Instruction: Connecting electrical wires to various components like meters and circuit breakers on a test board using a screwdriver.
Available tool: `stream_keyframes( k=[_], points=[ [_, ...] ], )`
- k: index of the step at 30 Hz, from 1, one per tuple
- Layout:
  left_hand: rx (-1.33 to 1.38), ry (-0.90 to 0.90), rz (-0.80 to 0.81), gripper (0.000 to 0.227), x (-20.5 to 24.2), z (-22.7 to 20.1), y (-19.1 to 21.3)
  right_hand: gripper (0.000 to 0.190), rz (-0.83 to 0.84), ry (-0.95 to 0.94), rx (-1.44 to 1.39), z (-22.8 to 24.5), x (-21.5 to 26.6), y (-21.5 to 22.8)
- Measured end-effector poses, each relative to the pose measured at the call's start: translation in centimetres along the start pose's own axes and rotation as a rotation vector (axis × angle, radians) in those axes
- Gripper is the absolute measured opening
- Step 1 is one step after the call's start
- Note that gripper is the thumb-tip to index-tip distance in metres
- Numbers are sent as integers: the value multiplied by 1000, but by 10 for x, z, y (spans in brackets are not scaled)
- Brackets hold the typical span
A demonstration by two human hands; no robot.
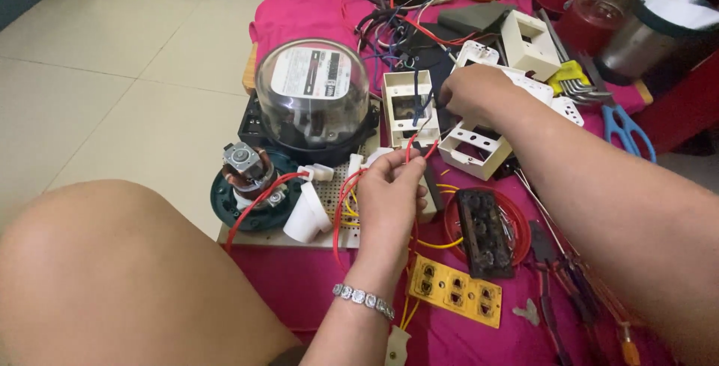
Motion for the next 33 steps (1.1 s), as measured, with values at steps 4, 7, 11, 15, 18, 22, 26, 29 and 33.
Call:
stream_keyframes(
  k=[4, 7, 11, 15, 18, 22, 26, 29, 33],
  points=[
    [7, 16, 1, 29, -3, 6, -2, 22, 32, 69, 28, 3, 6, 10],
    [17, 38, -10, 30, -3, 7, -2, 19, 45, 97, 49, -6, 6, 15],
    [24, 72, 6, 28, 11, -11, -3, 20, -38, 98, -133, -20, 38, 62],
    [3, 129, 29, 25, 20, -19, -8, 17, -438, 90, -471, -57, 53, 81],
    [26, 158, 25, 25, 18, -15, -8, 22, -418, -195, -821, -76, 54, 66],
    [29, 144, 25, 23, 17, -13, -5, 18, -165, -346, -1125, -65, 37, 60],
    [16, 131, 25, 24, 14, -12, -4, 23, -162, -349, -1645, -39, 22, 69],
    [32, 124, 26, 23, 12, -10, -3, 17, -59, -251, -1004, -30, 25, 54],
    [39, 40, -29, 30, -2, 11, -1, 27, 38, -120, -108, -41, 17, 8]
  ],
)
Point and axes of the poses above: each hand's wrist, its own x-axis away from the middle knuckle, its own y-axis out of the back of the hand, z = x × y, the point moved 3 cm from there along -x, towards the middle knuckle, and after that the axes turned 12 degrees about x, right-handed, at the moved point
